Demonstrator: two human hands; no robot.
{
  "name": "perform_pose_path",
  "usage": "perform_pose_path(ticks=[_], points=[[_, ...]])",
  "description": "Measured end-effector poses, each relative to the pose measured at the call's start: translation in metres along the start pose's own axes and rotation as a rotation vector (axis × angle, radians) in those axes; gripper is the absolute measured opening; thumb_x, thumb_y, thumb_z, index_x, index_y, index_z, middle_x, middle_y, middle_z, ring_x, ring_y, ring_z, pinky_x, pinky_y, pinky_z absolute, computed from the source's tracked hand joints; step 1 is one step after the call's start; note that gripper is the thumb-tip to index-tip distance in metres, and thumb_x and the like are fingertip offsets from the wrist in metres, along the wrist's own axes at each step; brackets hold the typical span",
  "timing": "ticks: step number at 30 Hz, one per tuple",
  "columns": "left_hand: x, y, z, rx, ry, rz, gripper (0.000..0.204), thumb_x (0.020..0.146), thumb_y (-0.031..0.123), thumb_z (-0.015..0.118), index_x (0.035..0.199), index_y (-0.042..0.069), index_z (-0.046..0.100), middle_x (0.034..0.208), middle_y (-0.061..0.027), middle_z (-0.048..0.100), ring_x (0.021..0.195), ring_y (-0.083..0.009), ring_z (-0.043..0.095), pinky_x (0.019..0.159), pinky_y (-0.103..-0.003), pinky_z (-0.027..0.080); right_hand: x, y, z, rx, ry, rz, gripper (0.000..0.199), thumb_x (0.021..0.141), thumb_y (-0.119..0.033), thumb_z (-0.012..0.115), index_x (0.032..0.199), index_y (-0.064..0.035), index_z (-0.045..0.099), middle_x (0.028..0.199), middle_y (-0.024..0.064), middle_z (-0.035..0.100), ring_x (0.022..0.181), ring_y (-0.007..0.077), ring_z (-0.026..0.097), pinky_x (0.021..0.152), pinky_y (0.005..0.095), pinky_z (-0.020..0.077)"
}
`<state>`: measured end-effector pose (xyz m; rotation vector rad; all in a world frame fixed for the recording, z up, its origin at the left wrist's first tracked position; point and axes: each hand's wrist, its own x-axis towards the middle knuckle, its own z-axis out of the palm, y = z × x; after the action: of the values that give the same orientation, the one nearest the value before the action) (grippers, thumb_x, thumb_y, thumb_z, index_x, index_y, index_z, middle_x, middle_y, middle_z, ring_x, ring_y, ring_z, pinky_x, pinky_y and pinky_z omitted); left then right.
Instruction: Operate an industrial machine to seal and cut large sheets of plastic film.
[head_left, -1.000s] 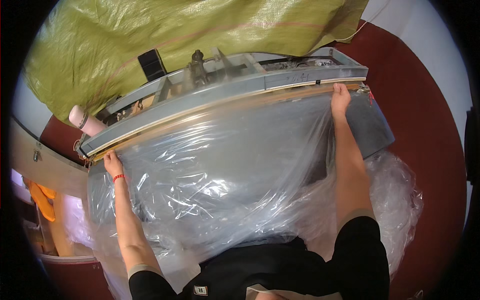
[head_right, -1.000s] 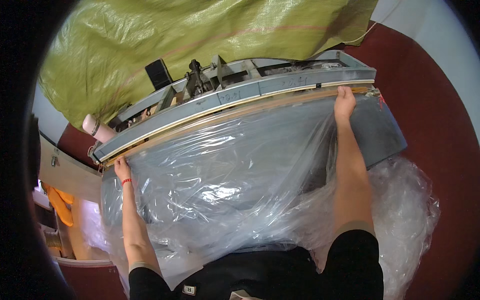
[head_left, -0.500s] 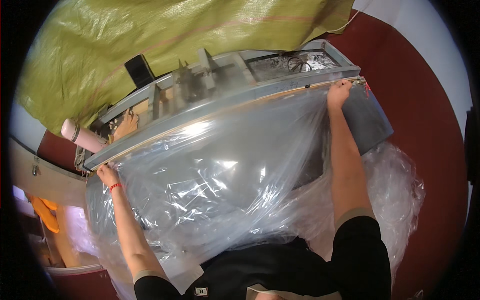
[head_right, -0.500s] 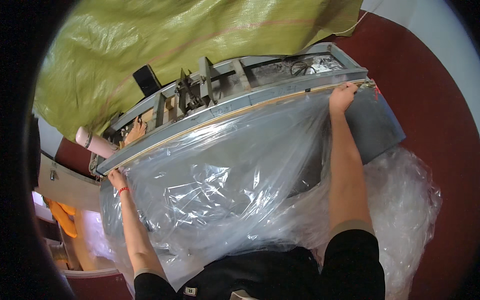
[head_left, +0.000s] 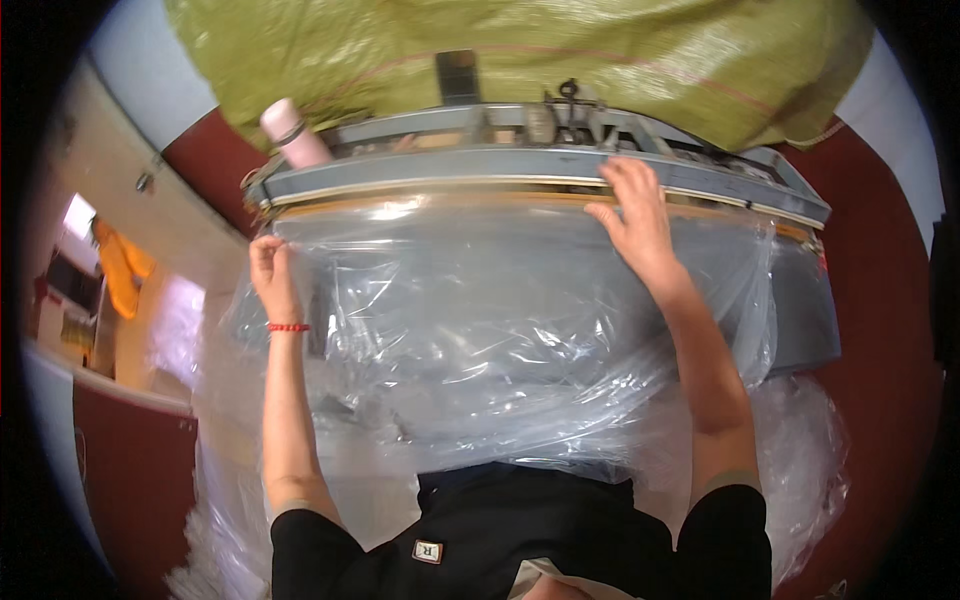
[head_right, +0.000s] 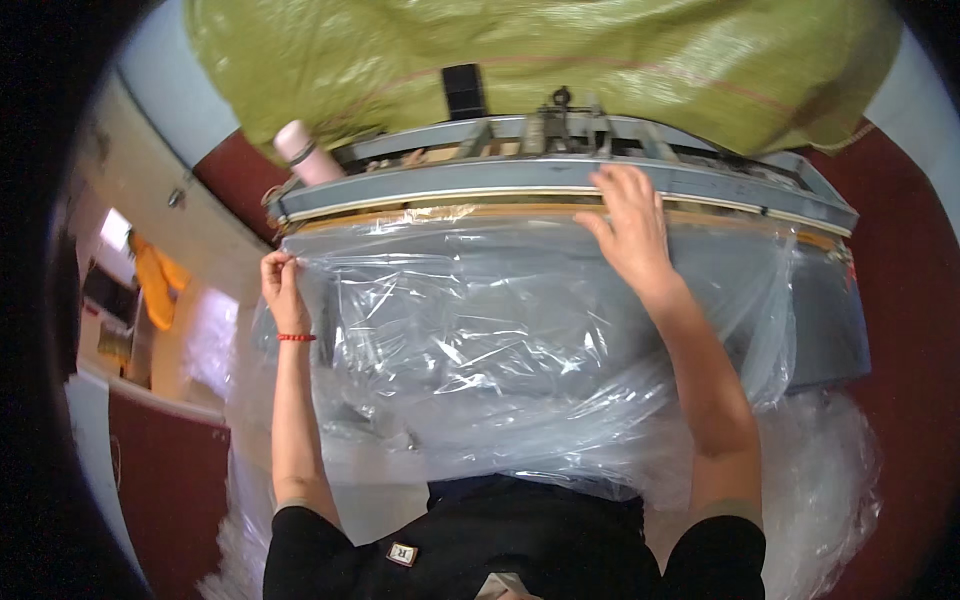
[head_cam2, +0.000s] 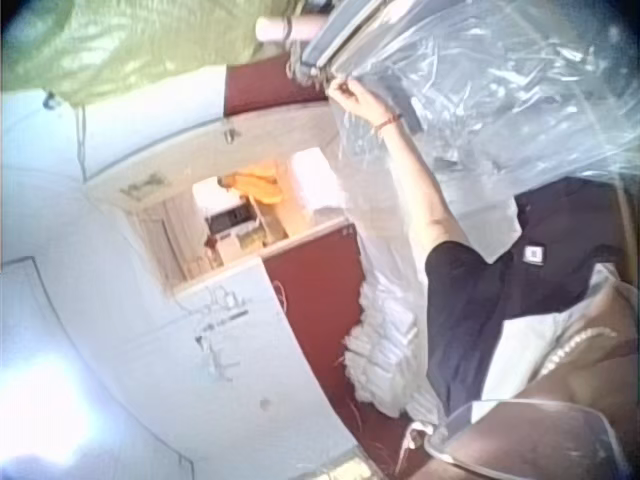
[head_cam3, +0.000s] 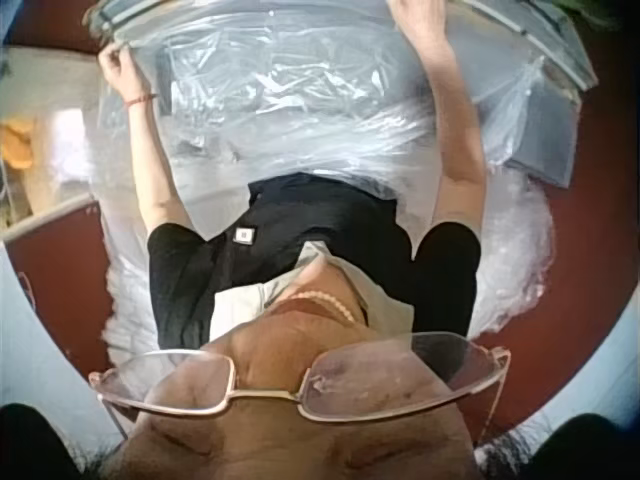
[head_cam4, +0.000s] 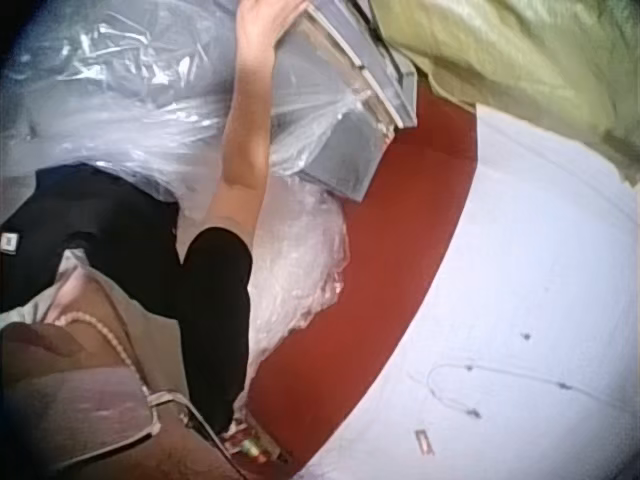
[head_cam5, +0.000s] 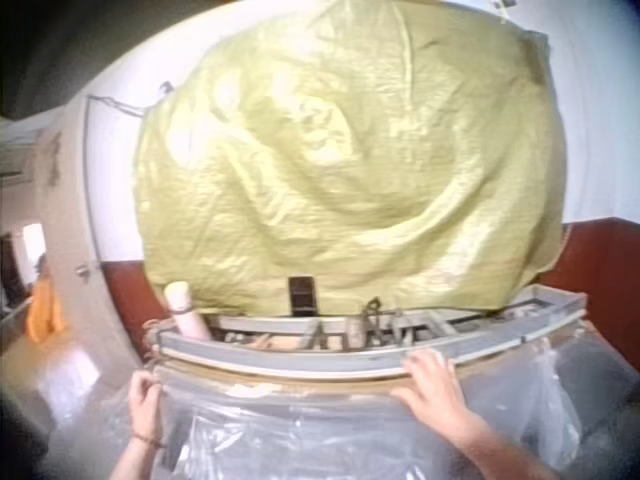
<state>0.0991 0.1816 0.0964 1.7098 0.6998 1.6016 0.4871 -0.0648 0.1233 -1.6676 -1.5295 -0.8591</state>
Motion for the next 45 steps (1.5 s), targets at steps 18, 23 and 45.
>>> perform_pose_path(ticks=[18, 23, 45], points=[[-0.108, 0.033, -0.023, 1.055, -0.822, 0.236, 0.054, 0.078, 0.034, 0.056, 0.118, 0.000, 0.043, 0.126, -0.0154, 0.040, 0.121, -0.0338, 0.031, 0.098, -0.040, 0.024, -0.235, 0.237, -0.221, -0.005, -0.205, 0.952, 0.017, 0.076, -0.016, 0.062, 0.073, 0.0006, 0.058, 0.064, -0.0041, 0.050, 0.063, 0.0056, 0.041, 0.059, 0.0195, 0.0354], [-0.107, 0.048, 0.005, 0.892, -0.863, 0.157, 0.055, 0.078, 0.034, 0.055, 0.119, 0.000, 0.043, 0.128, -0.0158, 0.037, 0.122, -0.0337, 0.029, 0.099, -0.041, 0.024, -0.263, 0.257, -0.236, -0.093, -0.113, 0.915, 0.022, 0.076, -0.019, 0.064, 0.074, 0.0019, 0.057, 0.064, -0.0011, 0.051, 0.064, 0.0073, 0.043, 0.061, 0.0216, 0.0380], [-0.058, -0.020, 0.024, 0.497, -0.386, -0.022, 0.016, 0.079, 0.012, 0.057, 0.083, -0.002, 0.050, 0.082, -0.0064, 0.058, 0.078, -0.0211, 0.053, 0.070, -0.031, 0.043, -0.259, 0.247, -0.236, -0.307, -0.111, 0.918, 0.025, 0.077, -0.026, 0.061, 0.079, -0.0011, 0.057, 0.062, 0.0037, 0.049, 0.060, 0.0105, 0.042, 0.058, 0.0245, 0.0379]])
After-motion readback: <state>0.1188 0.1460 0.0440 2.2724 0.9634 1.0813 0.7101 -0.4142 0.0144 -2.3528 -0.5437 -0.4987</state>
